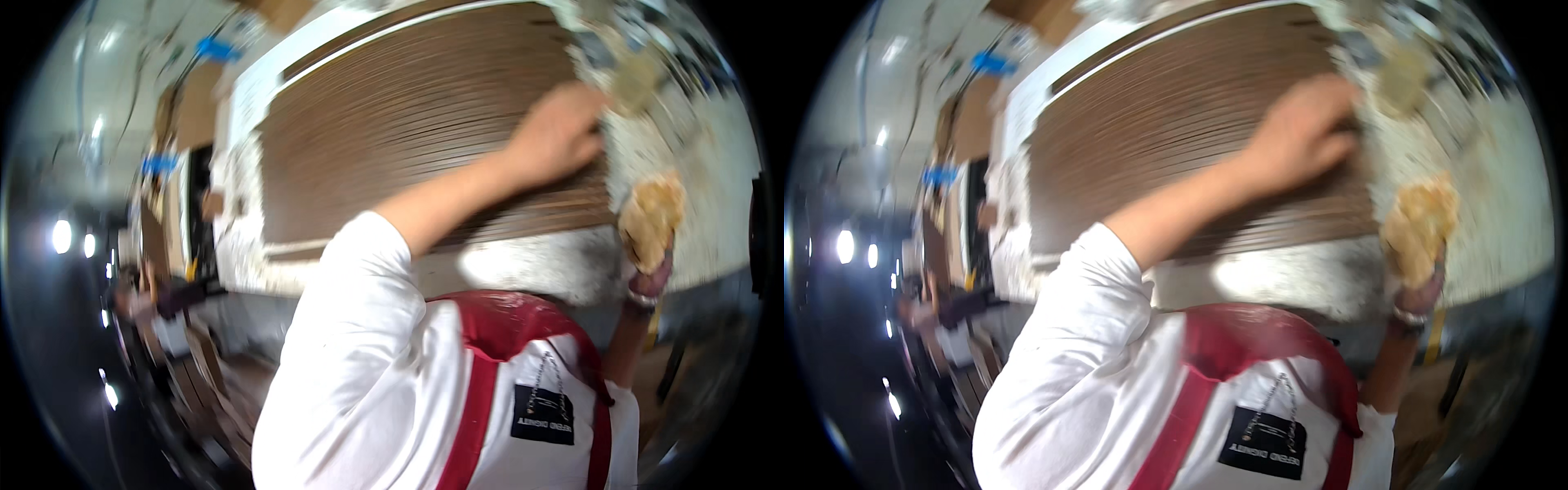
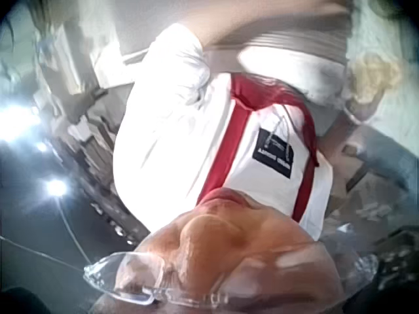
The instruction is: The person applies a liquid stain from a bottle onto a cloth and wipes it across several wooden slats arranged on a workbench, then stains additional narrow wooden strips one at a time.
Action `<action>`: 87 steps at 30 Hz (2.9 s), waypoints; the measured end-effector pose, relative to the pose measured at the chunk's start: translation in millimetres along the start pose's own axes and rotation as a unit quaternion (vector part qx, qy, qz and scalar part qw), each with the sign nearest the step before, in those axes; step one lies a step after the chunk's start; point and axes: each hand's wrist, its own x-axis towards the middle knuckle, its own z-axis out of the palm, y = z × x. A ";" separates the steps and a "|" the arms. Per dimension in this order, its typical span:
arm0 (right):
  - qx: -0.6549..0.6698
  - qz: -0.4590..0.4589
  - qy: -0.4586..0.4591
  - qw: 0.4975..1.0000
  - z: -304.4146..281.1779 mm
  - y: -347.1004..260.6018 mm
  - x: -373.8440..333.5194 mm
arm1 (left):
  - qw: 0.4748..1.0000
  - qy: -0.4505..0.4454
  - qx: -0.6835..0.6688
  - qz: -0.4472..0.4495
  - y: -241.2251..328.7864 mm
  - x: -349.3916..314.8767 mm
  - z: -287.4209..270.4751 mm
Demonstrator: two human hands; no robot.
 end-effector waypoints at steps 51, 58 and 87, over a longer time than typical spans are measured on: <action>-0.538 -0.113 -0.662 0.509 511.9 376.9 -100.8 | 0.884 -0.049 0.315 -0.343 84.1 -345.0 -240.3; -0.497 -0.398 -0.730 0.249 523.2 491.4 -189.6 | 0.877 -0.010 0.076 -0.474 60.4 -364.9 -218.5; -0.580 -0.344 -0.622 0.399 505.7 430.6 -167.4 | 0.829 -0.053 0.338 -0.442 76.9 -468.4 -414.8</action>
